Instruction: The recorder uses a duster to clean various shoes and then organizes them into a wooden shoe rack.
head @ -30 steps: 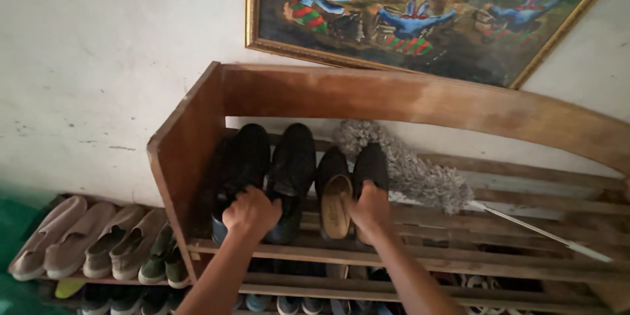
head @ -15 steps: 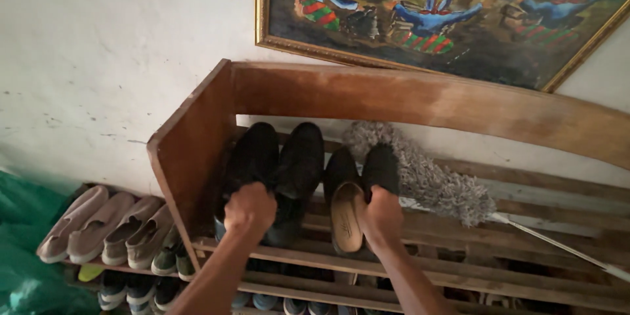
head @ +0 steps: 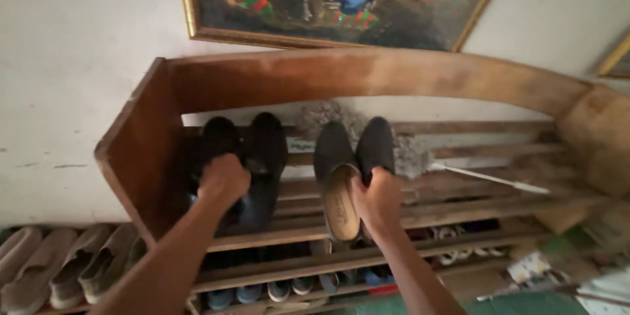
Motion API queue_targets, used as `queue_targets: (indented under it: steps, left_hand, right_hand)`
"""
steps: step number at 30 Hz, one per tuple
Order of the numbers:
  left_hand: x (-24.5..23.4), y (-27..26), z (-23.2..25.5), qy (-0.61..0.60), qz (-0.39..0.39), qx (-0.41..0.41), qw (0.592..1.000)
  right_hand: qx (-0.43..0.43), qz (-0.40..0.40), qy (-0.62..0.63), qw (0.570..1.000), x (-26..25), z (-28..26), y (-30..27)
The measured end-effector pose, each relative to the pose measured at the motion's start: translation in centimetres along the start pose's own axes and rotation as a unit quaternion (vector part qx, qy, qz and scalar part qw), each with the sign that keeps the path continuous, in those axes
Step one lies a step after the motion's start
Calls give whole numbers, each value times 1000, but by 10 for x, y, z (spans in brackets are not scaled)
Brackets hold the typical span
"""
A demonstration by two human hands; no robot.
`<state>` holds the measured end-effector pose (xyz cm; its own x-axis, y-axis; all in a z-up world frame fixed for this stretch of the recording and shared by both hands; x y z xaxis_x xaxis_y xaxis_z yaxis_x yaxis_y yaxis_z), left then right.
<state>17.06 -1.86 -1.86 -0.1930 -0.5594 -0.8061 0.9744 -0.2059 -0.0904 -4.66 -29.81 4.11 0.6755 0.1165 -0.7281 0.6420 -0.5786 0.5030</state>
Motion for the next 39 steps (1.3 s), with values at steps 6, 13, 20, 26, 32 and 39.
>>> queue_targets:
  steps: [6,13,20,26,32,39]
  left_hand:
    - [-16,-55,37,-23,-28,-7,999]
    - [-9,-138,70,-35,-35,57,997]
    - [25,-187,89,-16,-53,183,982]
    - [68,-240,86,-35,-97,263,959]
    - [95,-270,70,-25,-149,277,949]
    - [119,-274,21,15,-180,217,959]
  right_hand:
    - [22,-26,6,999,-7,27,-20]
    - [4,54,-24,998,-35,77,-51]
    - [71,166,-60,982,-123,119,-142]
    - [162,175,-72,968,-161,156,-232]
    - [211,140,-126,959,-150,201,-278]
    - [199,34,-65,977,-106,204,-274]
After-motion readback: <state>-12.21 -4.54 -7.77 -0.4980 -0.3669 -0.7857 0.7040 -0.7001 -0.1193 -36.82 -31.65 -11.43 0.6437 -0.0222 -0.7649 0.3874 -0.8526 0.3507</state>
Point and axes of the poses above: each hand's wrist, its own y-axis towards the middle knuckle, its own x-axis out of the palm, z = x × y, the point moved 8 cm from there along y, towards the middle knuckle, and after that the axes turned 6 degrees about -y, right-handed, at the moved point
